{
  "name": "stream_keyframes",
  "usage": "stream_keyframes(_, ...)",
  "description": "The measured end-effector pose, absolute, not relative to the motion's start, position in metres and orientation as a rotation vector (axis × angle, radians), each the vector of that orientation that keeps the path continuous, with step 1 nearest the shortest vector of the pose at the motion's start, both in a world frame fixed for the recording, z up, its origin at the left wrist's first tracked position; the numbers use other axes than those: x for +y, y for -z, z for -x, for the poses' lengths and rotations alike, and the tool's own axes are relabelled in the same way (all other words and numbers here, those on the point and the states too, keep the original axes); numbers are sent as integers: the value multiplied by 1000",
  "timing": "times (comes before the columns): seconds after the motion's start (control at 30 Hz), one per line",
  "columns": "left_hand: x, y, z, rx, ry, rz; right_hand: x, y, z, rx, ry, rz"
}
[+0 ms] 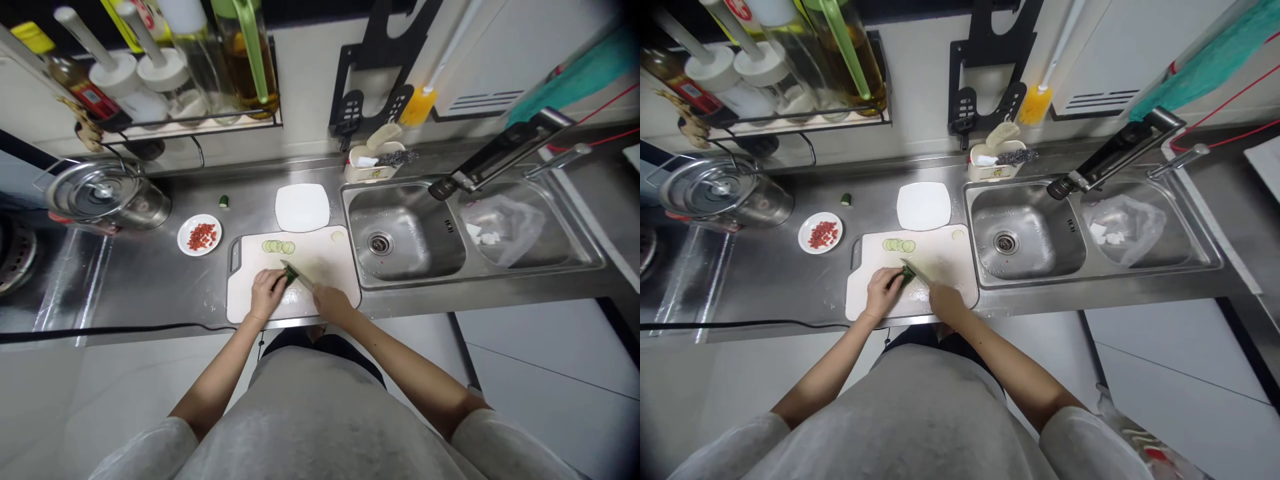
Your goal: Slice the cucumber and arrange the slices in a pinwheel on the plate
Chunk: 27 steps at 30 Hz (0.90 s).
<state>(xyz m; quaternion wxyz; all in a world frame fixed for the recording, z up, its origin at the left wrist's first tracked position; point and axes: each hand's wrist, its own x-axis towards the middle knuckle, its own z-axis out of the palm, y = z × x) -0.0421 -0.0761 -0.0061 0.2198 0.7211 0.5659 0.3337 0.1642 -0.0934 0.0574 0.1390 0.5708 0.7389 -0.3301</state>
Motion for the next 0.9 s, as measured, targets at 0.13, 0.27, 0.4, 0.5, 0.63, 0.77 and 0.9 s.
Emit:
stream_keyframes(0.13, -70, -1, 54, 1677, -1108, -1545, -97, -61, -176, 2093, 898, -1733)
stream_keyframes(0.27, -54, -2, 75, 1721, -1340, -1157, -100, -66, -184, 2061, 798, -1811)
stream_keyframes(0.4, -42, -6, 85, 1765, -1328, -1103, -102, -73, -190, 2104, 713, -1824)
stream_keyframes(0.5, -40, -15, 76, 1751, -1169, -1288, -104, -74, -194, 2166, 587, -1826)
stream_keyframes(0.63, -38, -32, 50, 1613, -934, -1699, -109, -71, -200, 2255, 413, -1815)
stream_keyframes(0.77, -30, -44, 31, 1452, -664, -2027, -112, -70, -204, 2309, 329, -1801)
stream_keyframes(0.9, -23, -49, 21, 1359, -537, -2084, -114, -72, -208, 2341, 308, -1783)
